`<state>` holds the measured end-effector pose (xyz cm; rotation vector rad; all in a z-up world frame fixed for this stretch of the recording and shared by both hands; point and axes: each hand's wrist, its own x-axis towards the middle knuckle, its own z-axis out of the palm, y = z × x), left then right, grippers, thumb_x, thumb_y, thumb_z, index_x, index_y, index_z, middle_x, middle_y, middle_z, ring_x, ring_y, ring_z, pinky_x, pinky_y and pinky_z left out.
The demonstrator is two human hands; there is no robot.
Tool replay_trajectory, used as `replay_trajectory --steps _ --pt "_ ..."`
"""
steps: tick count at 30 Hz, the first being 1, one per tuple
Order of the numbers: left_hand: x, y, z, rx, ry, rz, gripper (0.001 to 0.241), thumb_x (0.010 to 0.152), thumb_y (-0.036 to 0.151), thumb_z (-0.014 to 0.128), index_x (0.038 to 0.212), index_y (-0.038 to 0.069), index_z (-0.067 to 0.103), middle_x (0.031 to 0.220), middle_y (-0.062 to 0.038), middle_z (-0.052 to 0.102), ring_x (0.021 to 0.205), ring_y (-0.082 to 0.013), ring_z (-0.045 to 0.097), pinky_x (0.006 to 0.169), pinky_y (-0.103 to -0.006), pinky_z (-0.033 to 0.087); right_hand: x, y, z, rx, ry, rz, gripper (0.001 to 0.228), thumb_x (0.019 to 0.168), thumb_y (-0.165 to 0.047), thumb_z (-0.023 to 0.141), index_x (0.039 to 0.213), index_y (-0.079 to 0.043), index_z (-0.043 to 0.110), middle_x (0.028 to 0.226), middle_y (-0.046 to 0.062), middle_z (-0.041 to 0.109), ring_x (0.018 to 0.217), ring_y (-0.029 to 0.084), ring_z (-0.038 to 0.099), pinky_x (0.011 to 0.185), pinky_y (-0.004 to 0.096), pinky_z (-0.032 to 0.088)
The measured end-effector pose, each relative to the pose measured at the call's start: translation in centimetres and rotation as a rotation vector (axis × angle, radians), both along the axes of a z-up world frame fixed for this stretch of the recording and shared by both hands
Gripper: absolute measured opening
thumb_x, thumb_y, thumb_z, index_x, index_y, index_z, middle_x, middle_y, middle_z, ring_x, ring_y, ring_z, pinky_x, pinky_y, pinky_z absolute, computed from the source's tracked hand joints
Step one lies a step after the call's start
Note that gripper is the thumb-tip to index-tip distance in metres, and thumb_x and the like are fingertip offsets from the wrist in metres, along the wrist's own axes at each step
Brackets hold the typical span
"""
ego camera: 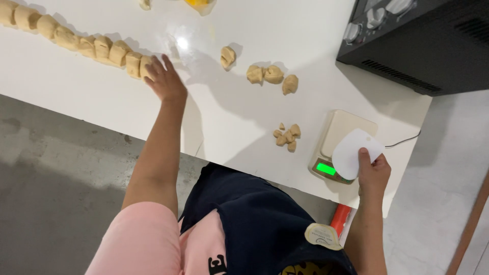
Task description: Weighing and portioning dough pieces on a digital scale.
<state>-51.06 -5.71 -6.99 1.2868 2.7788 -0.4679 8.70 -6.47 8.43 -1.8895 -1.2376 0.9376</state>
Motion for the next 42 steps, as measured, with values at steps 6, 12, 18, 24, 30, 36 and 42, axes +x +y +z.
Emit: replay_trajectory --steps 6,12,18,24,30,36,42 --pt "-4.9 -2.2 -2.1 0.205 -0.205 0.035 0.087 0.088 0.004 0.066 0.163 -0.006 0.024 0.148 -0.021 0.041 0.124 -0.0360 0.048 0.098 -0.0462 0.050 -4.5 -0.6 1.0 -0.019 -0.033 -0.005 0.033 0.101 -0.025 0.072 0.119 0.002 0.068 0.106 0.007 0.073 0.091 0.012 0.067 0.081 0.028 0.055" --pt "-6.4 -3.1 -2.8 0.334 -0.115 0.025 0.017 0.098 0.014 0.067 0.112 0.004 0.066 0.133 -0.026 0.047 0.112 -0.0370 0.053 0.082 -0.0444 0.056 -5.6 -1.5 0.8 0.007 -0.026 0.014 0.034 0.101 -0.025 0.071 0.119 0.003 0.069 0.105 0.007 0.073 0.090 0.012 0.066 0.080 0.028 0.054" --pt "1.5 -5.3 1.7 0.593 -0.651 -0.290 0.027 0.092 0.001 0.071 0.115 0.005 0.057 0.101 -0.014 0.066 0.088 -0.0310 0.067 0.071 -0.0414 0.059 -5.4 -2.3 1.7 -0.060 -0.071 -0.062 0.033 0.101 -0.026 0.071 0.116 0.003 0.069 0.100 0.008 0.073 0.084 0.012 0.065 0.073 0.028 0.052" --pt "18.4 -1.9 6.8 0.339 -1.792 0.098 0.046 0.086 0.017 0.082 0.125 0.004 0.060 0.098 -0.008 0.067 0.081 -0.0168 0.071 0.070 -0.0342 0.064 -5.0 -3.6 4.3 -0.054 -0.087 -0.106 0.033 0.101 -0.027 0.070 0.115 0.002 0.069 0.099 0.006 0.074 0.085 0.011 0.067 0.075 0.027 0.054" --pt "30.5 2.2 7.3 -0.015 -2.146 0.034 0.036 0.082 0.008 0.081 0.116 0.006 0.068 0.102 -0.006 0.071 0.090 -0.0144 0.069 0.080 -0.0298 0.060 0.2 -6.4 4.0 0.086 -0.005 -0.173 0.031 0.103 -0.024 0.068 0.117 0.004 0.069 0.101 0.007 0.074 0.087 0.011 0.067 0.077 0.027 0.055" --pt "43.3 5.3 4.3 -0.019 -2.152 0.121 0.032 0.085 0.008 0.078 0.115 0.008 0.066 0.101 -0.006 0.069 0.089 -0.0161 0.065 0.078 -0.0294 0.057 5.2 -7.3 5.1 0.051 0.039 -0.319 0.032 0.101 -0.024 0.066 0.118 0.004 0.068 0.099 0.009 0.075 0.084 0.013 0.071 0.074 0.029 0.057" --pt "46.4 6.7 2.8 0.459 -1.633 -0.399 0.038 0.079 0.018 0.084 0.114 0.010 0.070 0.108 -0.013 0.070 0.092 -0.0246 0.066 0.084 -0.0361 0.057 10.2 -7.8 4.8 0.036 0.107 -0.348 0.034 0.100 -0.024 0.068 0.120 0.004 0.068 0.103 0.008 0.076 0.088 0.012 0.070 0.078 0.028 0.057"
